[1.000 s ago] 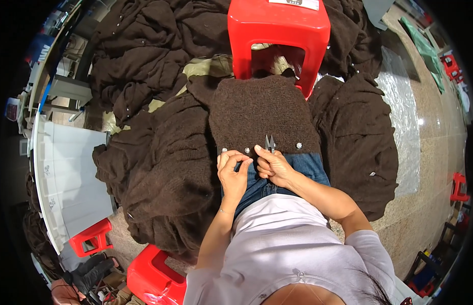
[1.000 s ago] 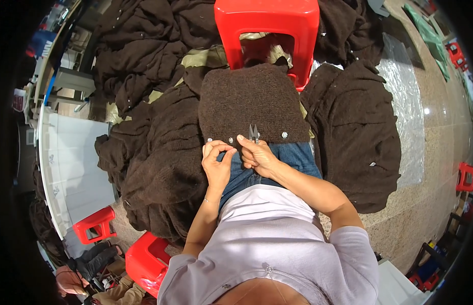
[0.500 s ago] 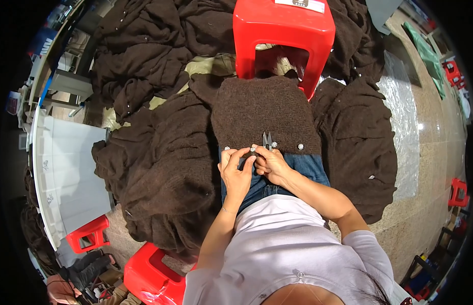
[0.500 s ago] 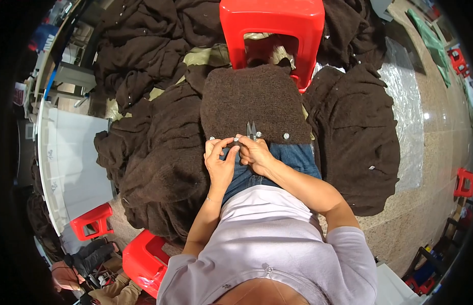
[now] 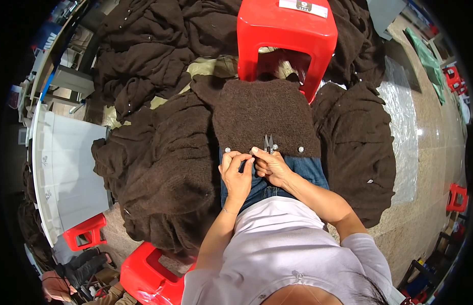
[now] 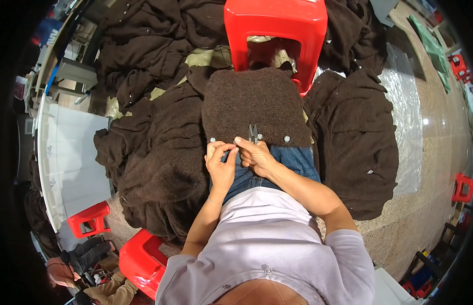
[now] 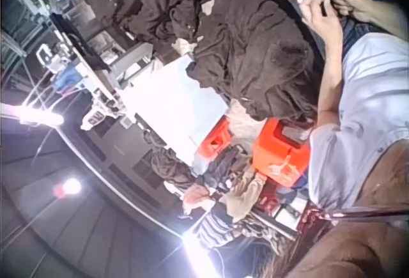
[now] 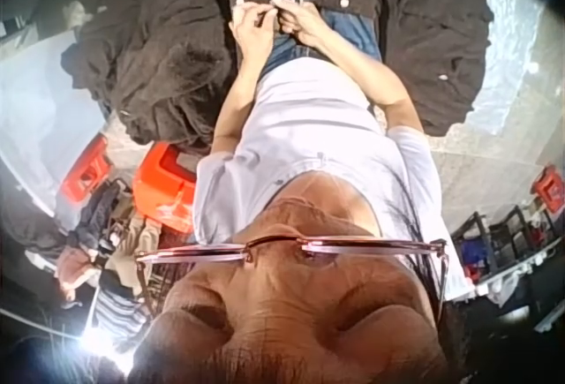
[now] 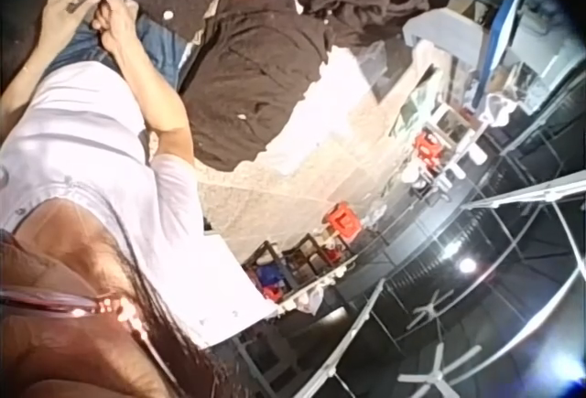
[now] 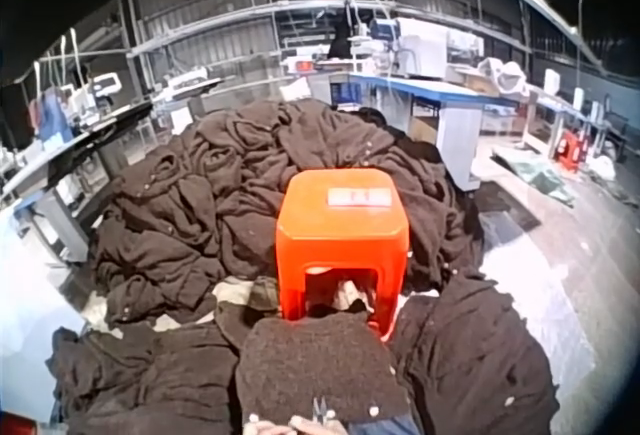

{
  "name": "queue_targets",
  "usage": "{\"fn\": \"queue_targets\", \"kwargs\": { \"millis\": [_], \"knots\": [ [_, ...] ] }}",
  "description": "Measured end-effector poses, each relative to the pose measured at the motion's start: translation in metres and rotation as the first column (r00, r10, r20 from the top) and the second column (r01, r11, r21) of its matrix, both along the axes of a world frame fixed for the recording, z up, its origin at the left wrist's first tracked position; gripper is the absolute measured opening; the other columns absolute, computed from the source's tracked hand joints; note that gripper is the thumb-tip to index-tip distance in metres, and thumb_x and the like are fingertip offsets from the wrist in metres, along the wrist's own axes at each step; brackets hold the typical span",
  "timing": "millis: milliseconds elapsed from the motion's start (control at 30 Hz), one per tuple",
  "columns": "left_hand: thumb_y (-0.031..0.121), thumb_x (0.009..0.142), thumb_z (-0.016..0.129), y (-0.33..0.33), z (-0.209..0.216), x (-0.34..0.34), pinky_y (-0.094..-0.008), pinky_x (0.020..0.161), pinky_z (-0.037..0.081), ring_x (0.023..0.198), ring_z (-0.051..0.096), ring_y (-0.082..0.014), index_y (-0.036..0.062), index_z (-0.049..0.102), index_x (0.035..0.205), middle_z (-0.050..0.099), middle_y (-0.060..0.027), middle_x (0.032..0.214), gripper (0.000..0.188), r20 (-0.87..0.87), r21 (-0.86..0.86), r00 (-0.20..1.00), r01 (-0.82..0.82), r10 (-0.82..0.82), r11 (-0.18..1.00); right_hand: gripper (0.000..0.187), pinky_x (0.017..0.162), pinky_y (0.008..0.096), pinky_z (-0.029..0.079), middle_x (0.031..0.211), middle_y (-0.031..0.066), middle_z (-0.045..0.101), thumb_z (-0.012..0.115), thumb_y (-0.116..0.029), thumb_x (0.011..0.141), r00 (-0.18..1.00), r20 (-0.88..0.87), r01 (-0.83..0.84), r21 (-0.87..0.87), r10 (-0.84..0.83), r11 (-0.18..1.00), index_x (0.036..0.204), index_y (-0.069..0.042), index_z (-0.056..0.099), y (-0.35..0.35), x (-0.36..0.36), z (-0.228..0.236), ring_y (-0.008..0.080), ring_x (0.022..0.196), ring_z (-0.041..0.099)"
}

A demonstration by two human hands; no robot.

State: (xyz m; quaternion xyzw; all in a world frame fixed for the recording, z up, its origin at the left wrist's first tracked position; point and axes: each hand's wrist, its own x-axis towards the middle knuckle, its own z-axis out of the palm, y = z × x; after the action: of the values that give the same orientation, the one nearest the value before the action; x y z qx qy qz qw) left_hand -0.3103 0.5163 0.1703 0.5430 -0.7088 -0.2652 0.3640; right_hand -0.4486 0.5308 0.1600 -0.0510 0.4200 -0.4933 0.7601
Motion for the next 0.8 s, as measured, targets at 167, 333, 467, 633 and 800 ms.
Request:
{"fn": "queue_targets", "kwargs": {
  "millis": [167, 333, 467, 633, 800],
  "knots": [
    [0.008, 0.077, 0.074, 0.0, 0.001, -0.002, -0.0315, 0.076, 0.038, 0.074, 0.053, -0.0158, 0.0116, 0.065, 0.087, 0.061, 0.0013, 0.089, 0.014, -0.073, -0.008, 0.997, -0.004, 0.004, 1.0, 0.045, 0.045, 0.0258, 0.029, 0.048, -0.0067, 0.034, 0.067, -0.033, 0.093, 0.999, 0.008, 0.033, -0.007, -0.033, 0.999, 0.056, -0.019, 0.044, 0.001, 0.0, -0.007, 0.0066, 0.042, 0.028],
    [0.005, 0.078, 0.073, -0.003, -0.001, 0.0, -0.0309, 0.075, 0.038, 0.071, 0.053, -0.0155, 0.01, 0.064, 0.09, 0.061, 0.0011, 0.086, 0.016, -0.099, 0.006, 0.995, -0.024, 0.025, 1.0, 0.046, 0.045, 0.0264, 0.029, 0.048, -0.0063, 0.033, 0.065, -0.032, 0.094, 0.999, 0.026, 0.033, -0.007, -0.033, 0.999, 0.056, -0.018, 0.043, 0.0, 0.001, -0.009, 0.0072, 0.043, 0.028],
    [0.002, 0.08, 0.07, -0.002, 0.002, -0.002, -0.0311, 0.074, 0.041, 0.071, 0.054, -0.0155, 0.0076, 0.064, 0.096, 0.06, -0.0003, 0.085, 0.018, -0.149, 0.071, 0.987, -0.049, 0.059, 0.996, 0.05, 0.045, 0.0263, 0.029, 0.047, -0.0053, 0.031, 0.06, -0.035, 0.097, 0.999, 0.043, 0.025, -0.014, -0.024, 1.0, 0.055, -0.018, 0.039, -0.001, 0.0, -0.009, 0.0079, 0.042, 0.027],
    [-0.006, 0.086, 0.056, -0.016, -0.002, 0.011, -0.0254, 0.068, 0.044, 0.077, 0.054, -0.0135, 0.0022, 0.061, 0.108, 0.057, -0.0076, 0.105, 0.024, -0.166, -0.065, 0.977, -0.148, 0.135, 0.987, 0.049, 0.045, 0.0258, 0.027, 0.049, -0.005, 0.03, 0.053, -0.039, 0.099, 0.993, 0.118, 0.02, -0.01, -0.019, 1.0, 0.057, -0.018, 0.039, 0.003, -0.006, -0.009, 0.0082, 0.043, 0.026],
    [-0.006, 0.087, 0.053, -0.04, -0.016, 0.031, -0.0248, 0.07, 0.043, 0.081, 0.052, -0.0129, 0.0048, 0.064, 0.11, 0.056, -0.0067, 0.113, 0.028, -0.146, -0.09, 0.981, -0.138, 0.125, 0.986, 0.045, 0.044, 0.0255, 0.023, 0.048, -0.0056, 0.026, 0.049, -0.042, 0.1, 0.991, 0.133, -0.027, 0.11, 0.013, 0.994, 0.068, -0.011, 0.052, 0.012, -0.016, -0.003, 0.0073, 0.042, 0.024]
  ]
}}
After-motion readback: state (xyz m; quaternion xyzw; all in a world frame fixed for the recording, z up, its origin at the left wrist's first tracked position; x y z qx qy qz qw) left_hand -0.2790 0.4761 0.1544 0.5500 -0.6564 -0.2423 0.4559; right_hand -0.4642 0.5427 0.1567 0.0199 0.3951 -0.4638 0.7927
